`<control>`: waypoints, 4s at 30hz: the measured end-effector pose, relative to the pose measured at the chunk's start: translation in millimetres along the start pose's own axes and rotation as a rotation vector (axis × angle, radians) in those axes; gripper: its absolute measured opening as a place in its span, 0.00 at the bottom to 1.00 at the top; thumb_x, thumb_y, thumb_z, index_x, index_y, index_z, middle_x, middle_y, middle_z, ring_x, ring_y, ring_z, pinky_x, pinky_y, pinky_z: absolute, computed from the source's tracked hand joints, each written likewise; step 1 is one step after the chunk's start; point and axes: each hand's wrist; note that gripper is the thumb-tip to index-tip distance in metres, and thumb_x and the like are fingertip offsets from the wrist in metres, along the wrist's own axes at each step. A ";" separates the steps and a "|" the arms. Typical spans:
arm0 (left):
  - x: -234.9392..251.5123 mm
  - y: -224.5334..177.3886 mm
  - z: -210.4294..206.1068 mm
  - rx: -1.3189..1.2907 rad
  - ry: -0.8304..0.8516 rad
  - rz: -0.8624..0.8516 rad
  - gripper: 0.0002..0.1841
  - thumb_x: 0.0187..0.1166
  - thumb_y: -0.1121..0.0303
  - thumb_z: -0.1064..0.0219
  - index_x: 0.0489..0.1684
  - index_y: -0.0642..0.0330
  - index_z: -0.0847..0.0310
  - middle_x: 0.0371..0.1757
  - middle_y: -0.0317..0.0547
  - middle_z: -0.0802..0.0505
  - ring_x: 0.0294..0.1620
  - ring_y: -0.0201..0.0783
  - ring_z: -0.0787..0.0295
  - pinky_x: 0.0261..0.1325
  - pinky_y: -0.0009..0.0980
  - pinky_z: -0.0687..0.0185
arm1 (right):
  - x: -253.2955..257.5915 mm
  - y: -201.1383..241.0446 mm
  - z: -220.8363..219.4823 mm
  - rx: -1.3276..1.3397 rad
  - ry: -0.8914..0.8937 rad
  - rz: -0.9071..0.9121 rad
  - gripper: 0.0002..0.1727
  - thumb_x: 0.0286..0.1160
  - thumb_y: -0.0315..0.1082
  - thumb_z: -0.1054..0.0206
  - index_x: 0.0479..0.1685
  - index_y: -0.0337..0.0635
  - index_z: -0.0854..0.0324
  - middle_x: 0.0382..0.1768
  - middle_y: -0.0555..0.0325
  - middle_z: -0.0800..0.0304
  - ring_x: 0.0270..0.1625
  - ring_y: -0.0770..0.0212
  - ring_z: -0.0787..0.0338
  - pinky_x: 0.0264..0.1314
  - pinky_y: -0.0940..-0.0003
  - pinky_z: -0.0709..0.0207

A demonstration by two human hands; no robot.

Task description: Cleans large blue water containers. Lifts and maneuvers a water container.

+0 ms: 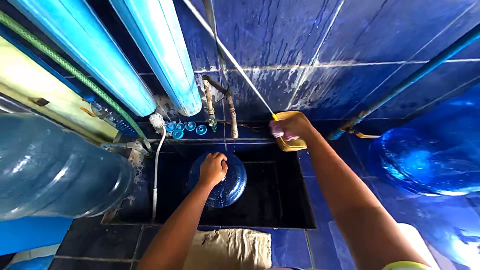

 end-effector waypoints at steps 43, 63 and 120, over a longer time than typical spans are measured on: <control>-4.9 151.9 -15.1 -1.245 -0.765 0.403 0.40 0.67 0.70 0.20 0.82 0.67 0.37 0.69 0.65 0.17 0.67 0.51 0.17 0.68 0.47 0.17 | -108.9 19.2 -351.1 0.053 -0.318 0.695 0.21 0.83 0.30 0.41 0.72 0.37 0.16 0.79 0.41 0.21 0.87 0.42 0.30 0.91 0.47 0.38; 5.4 322.5 -99.6 -1.455 -0.500 0.989 0.15 0.78 0.64 0.39 0.57 0.62 0.21 0.47 0.50 0.10 0.45 0.42 0.12 0.43 0.44 0.15 | -14.9 -107.4 -328.3 -0.392 0.024 0.332 0.22 0.90 0.36 0.47 0.77 0.47 0.20 0.77 0.50 0.18 0.82 0.47 0.23 0.86 0.43 0.35; -59.7 100.5 -61.0 -0.692 -0.494 0.049 0.37 0.57 0.65 0.15 0.69 0.72 0.23 0.70 0.59 0.13 0.75 0.44 0.19 0.81 0.39 0.26 | 9.9 -65.2 -31.1 -0.128 -0.378 0.187 0.23 0.91 0.43 0.44 0.76 0.44 0.20 0.76 0.39 0.20 0.81 0.36 0.24 0.82 0.28 0.38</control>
Point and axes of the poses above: each hand's wrist, its own x-axis towards the middle knuckle, its own z-axis out of the back of the hand, y = z × x
